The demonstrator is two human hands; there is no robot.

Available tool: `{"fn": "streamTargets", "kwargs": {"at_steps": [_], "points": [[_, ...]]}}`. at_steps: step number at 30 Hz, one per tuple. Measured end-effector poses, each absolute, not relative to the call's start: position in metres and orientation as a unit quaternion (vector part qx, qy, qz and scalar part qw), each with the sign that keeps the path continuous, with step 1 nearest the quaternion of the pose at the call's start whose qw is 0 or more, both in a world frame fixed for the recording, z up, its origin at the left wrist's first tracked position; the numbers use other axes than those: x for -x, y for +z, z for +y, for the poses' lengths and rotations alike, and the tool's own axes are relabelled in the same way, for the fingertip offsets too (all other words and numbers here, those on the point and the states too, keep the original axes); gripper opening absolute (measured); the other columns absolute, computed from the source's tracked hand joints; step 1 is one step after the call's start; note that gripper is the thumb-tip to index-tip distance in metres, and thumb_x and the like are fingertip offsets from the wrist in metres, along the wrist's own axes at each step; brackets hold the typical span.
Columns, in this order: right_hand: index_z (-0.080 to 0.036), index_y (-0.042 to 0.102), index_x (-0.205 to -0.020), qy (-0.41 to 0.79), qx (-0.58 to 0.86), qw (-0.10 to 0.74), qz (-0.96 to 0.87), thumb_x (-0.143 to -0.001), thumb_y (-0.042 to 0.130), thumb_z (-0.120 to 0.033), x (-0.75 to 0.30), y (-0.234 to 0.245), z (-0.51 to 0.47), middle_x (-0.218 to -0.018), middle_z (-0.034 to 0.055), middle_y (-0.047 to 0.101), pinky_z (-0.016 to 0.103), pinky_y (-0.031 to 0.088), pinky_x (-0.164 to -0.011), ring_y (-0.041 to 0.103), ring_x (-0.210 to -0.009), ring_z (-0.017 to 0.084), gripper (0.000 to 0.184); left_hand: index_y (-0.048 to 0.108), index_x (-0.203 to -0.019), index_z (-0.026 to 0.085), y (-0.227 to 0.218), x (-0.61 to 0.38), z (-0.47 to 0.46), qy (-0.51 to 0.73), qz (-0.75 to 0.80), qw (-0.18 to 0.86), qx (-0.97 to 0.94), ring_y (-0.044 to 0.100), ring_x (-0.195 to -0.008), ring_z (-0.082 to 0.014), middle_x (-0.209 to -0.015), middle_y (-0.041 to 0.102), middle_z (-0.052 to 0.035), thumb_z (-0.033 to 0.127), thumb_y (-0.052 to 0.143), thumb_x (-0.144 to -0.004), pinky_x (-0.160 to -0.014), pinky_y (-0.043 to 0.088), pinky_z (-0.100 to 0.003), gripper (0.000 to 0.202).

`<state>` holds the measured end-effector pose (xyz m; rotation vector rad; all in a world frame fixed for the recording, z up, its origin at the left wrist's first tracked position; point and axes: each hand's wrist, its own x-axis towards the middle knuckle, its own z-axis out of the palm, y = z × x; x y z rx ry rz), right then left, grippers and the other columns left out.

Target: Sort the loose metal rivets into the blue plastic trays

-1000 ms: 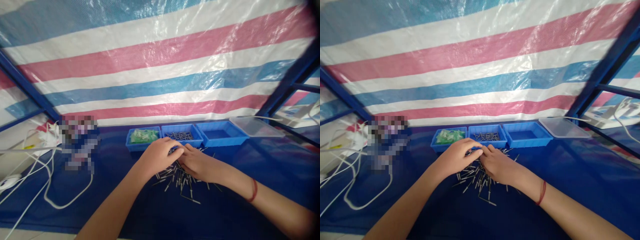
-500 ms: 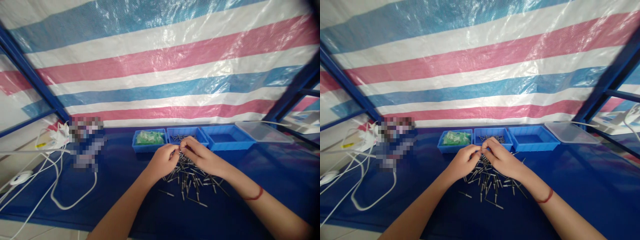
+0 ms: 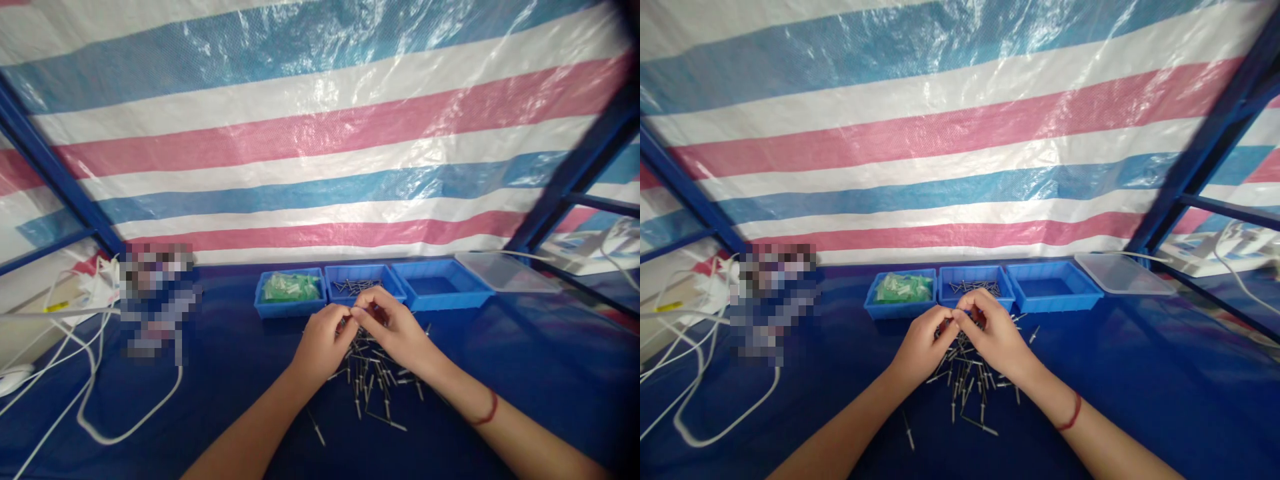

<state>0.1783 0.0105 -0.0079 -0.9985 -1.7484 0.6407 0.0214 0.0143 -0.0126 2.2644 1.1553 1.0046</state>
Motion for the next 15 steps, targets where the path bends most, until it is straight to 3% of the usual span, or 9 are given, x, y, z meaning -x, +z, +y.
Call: {"fn": "streamTargets", "kwargs": {"at_steps": [9, 15], "points": [[-0.019, 0.062, -0.086, 0.219, 0.416, 0.495, -0.730, -0.089, 0.054, -0.030, -0.183, -0.007, 0.013, -0.082, 0.0040, 0.059, 0.029, 0.043, -0.062, 0.051, -0.069, 0.015, 0.014, 0.060, -0.087, 0.018, -0.013, -0.018, 0.020, 0.395, 0.409, 0.179, -0.803, 0.055, -0.070, -0.0138, -0.080, 0.061, -0.0017, 0.027, 0.050, -0.091, -0.067, 0.043, -0.025, 0.014], [-0.018, 0.063, -0.091, 0.079, 0.406, 0.436, -0.799, -0.092, 0.047, -0.023, -0.187, -0.006, 0.015, -0.090, 0.0080, 0.062, 0.038, 0.046, -0.081, 0.056, -0.088, 0.020, 0.017, 0.059, -0.087, 0.018, -0.007, -0.009, 0.025, 0.407, 0.404, 0.127, -0.809, 0.056, -0.072, -0.0141, -0.081, 0.061, -0.0019, 0.028, 0.050, -0.091, -0.072, 0.044, -0.027, 0.014]]}}
